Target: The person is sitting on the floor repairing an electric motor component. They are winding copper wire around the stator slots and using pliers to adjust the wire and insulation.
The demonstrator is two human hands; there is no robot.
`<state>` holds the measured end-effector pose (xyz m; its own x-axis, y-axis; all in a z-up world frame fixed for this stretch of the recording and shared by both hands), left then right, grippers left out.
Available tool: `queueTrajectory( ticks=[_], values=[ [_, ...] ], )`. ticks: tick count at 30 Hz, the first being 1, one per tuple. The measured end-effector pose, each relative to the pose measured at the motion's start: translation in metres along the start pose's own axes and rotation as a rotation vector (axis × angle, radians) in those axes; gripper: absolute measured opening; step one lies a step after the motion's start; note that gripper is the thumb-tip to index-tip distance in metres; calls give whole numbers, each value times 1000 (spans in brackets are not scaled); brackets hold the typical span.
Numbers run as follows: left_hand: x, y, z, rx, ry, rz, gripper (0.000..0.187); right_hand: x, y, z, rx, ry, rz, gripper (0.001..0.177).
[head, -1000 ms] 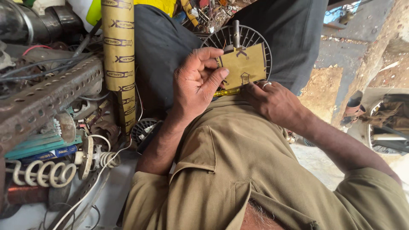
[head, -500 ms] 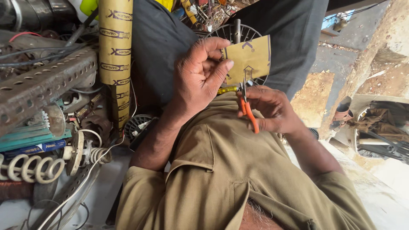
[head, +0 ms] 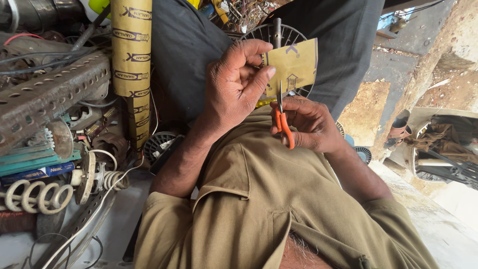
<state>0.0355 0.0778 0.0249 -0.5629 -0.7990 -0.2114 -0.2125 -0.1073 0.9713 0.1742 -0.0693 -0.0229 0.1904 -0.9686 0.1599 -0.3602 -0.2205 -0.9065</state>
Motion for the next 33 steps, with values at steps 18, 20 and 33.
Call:
queueTrajectory(
  ticks=[18,20,33],
  values=[
    [7,4,-11,26,-42,30,28,11,7,7,11,24,112,64],
    [7,3,-11,59,-28,52,27,8,8,7,32,26,113,63],
    [10,-1,-23,17,-77,1,26,7,0,9,124,102,138,55]
  ],
)
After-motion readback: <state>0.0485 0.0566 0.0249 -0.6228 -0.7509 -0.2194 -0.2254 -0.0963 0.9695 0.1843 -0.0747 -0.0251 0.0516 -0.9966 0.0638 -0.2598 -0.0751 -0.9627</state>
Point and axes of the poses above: each hand's wrist, its own x-axis away from the middle knuckle, its own z-axis out of the back of the hand, y = z × x, the point moved 6 cm from there along -x, towards the middle knuckle, and after that the axes turned 8 degrees about x, right-handed, at the moved point
